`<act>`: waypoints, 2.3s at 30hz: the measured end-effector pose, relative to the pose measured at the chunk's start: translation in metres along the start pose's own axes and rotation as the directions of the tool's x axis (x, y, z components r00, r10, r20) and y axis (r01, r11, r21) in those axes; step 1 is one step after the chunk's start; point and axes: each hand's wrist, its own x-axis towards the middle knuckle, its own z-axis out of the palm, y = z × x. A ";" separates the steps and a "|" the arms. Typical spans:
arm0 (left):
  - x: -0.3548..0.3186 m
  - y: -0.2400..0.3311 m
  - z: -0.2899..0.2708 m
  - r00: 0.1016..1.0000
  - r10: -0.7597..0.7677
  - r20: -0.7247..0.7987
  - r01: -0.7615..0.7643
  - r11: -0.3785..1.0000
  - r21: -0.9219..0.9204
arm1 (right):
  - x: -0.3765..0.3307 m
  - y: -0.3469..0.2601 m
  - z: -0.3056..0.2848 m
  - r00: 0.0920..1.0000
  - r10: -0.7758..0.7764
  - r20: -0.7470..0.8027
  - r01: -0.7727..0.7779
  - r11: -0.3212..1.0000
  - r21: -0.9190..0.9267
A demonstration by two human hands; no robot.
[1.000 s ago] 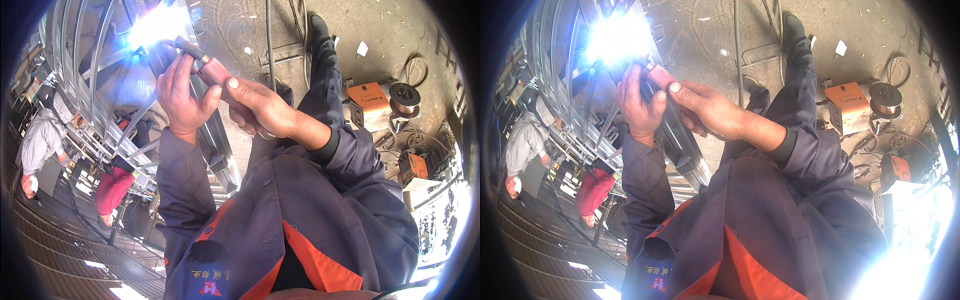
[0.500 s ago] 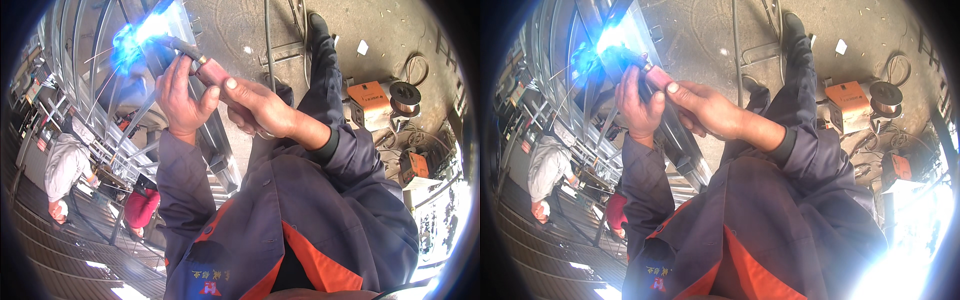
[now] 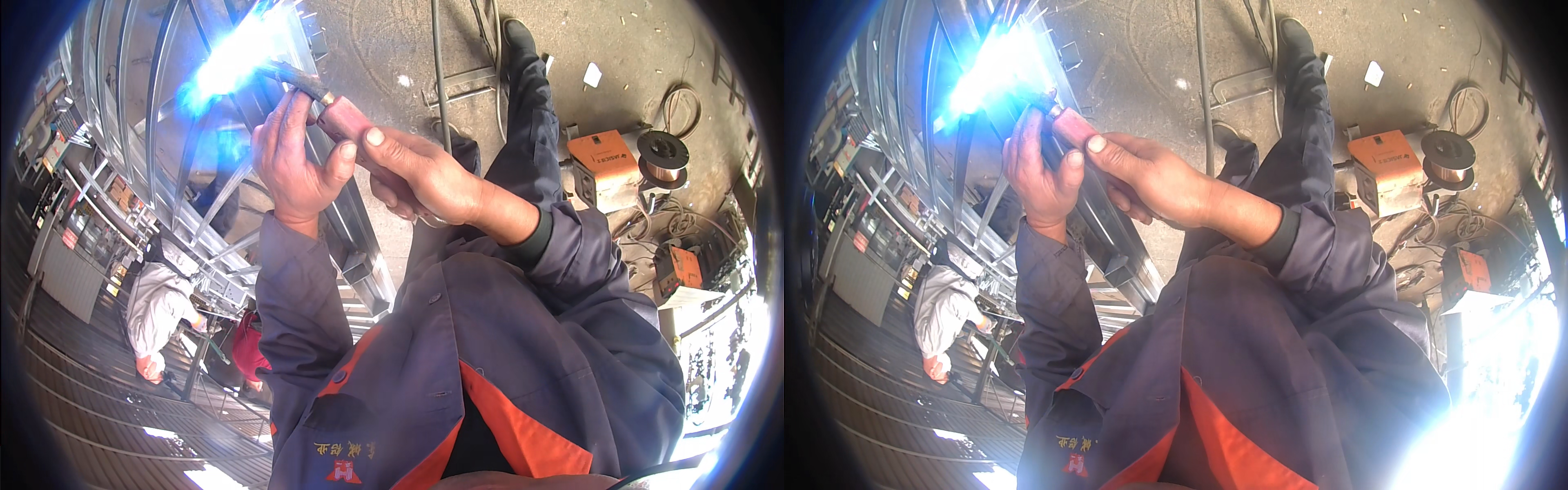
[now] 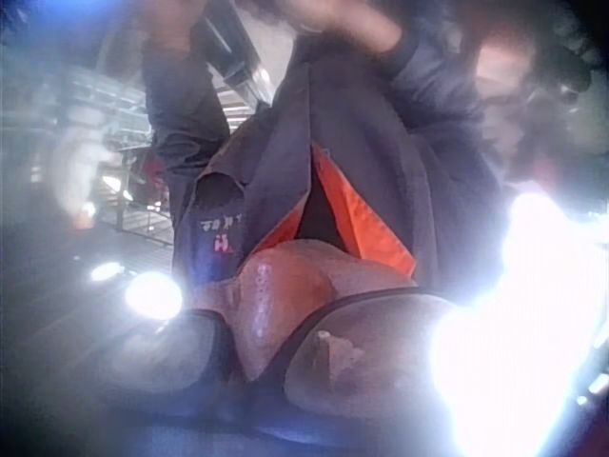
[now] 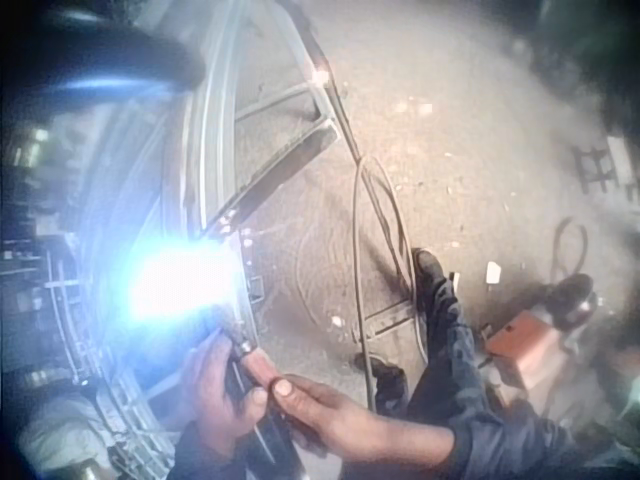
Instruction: The person welds a metal frame using a handheld welding torch. They move along the frame, applying welds at multiple joints while sparks and bright light are visible. The person wears a protective jacket and gloves throughout the task.
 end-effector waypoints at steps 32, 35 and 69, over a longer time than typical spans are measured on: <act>0.005 -0.004 0.000 0.997 0.072 -0.007 -0.073 0.995 -0.073 | 0.005 0.018 0.008 0.999 -0.044 -0.032 0.044 0.999 0.007; 0.006 -0.004 0.000 0.996 0.093 -0.006 -0.093 0.994 -0.054 | 0.004 0.020 0.009 0.997 -0.055 -0.059 0.054 0.998 -0.018; 0.002 -0.001 0.000 0.999 0.034 0.004 -0.034 0.999 -0.034 | 0.004 0.009 0.002 0.999 -0.025 -0.028 0.025 0.999 -0.032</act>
